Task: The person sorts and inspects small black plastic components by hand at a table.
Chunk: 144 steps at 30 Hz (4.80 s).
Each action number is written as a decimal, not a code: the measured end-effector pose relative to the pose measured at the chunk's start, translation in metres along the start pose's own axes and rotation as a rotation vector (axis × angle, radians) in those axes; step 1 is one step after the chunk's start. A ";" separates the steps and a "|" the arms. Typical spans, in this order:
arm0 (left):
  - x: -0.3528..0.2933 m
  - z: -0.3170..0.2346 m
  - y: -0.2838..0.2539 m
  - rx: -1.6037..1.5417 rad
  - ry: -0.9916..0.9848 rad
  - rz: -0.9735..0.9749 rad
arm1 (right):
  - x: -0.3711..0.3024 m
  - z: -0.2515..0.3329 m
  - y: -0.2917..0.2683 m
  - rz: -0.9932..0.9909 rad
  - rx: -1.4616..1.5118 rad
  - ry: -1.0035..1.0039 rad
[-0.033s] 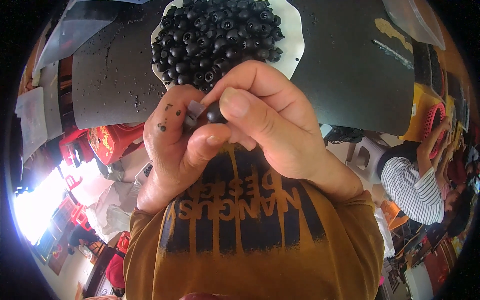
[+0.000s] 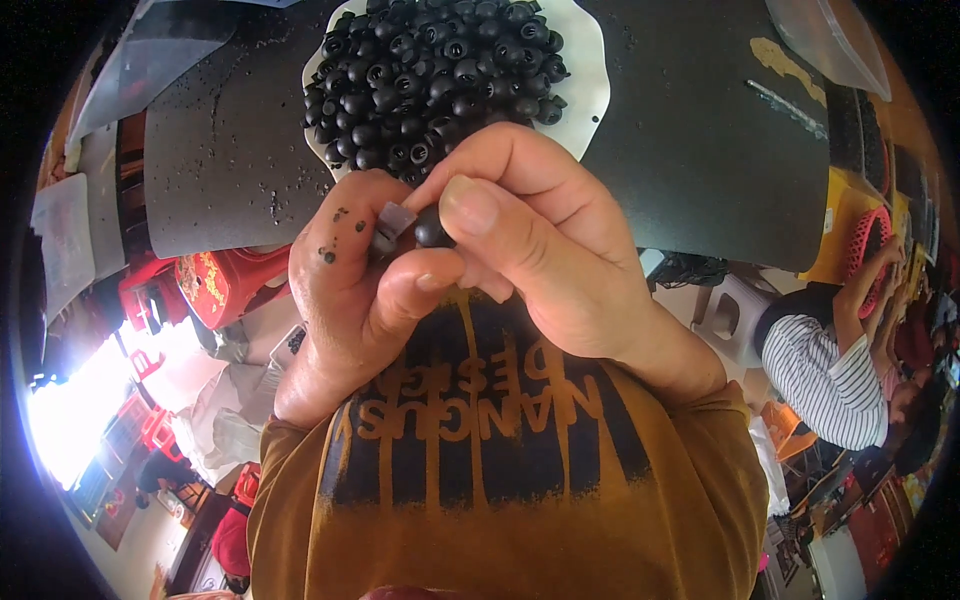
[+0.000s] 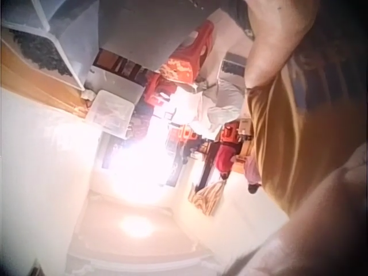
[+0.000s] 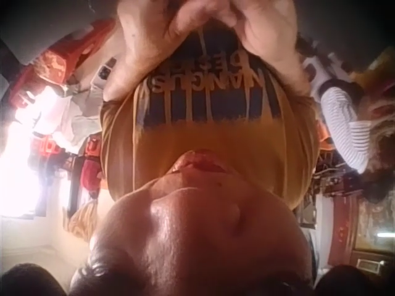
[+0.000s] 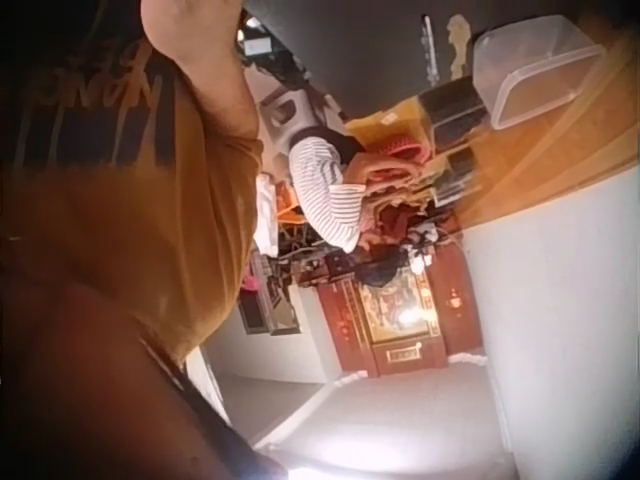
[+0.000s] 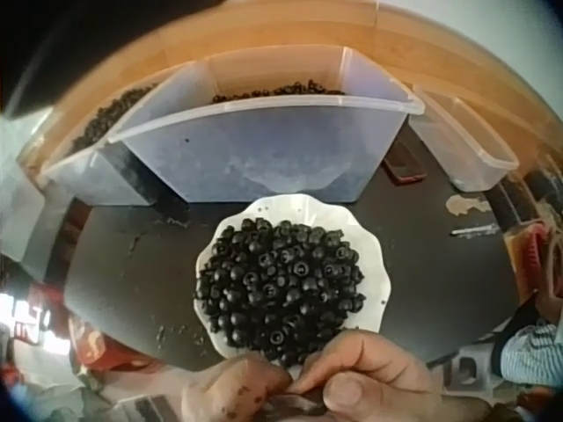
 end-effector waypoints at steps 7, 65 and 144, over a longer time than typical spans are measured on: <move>-0.002 0.003 0.004 0.058 0.059 0.006 | -0.002 -0.005 -0.003 0.050 0.052 -0.016; 0.000 -0.022 -0.019 -0.263 -0.110 0.155 | -0.018 0.004 0.009 -0.061 -0.676 -0.258; -0.025 0.050 -0.048 -0.578 -0.377 -0.378 | 0.027 0.063 -0.058 -0.140 -0.700 -0.182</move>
Point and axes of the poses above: each hand's wrist, its own x-axis towards the middle knuckle, its own y-axis out of the palm, z = x × y, the point moved 4 cm from there along x, towards the middle knuckle, and after that the axes turned 11 degrees about z, right-handed, at the moved point
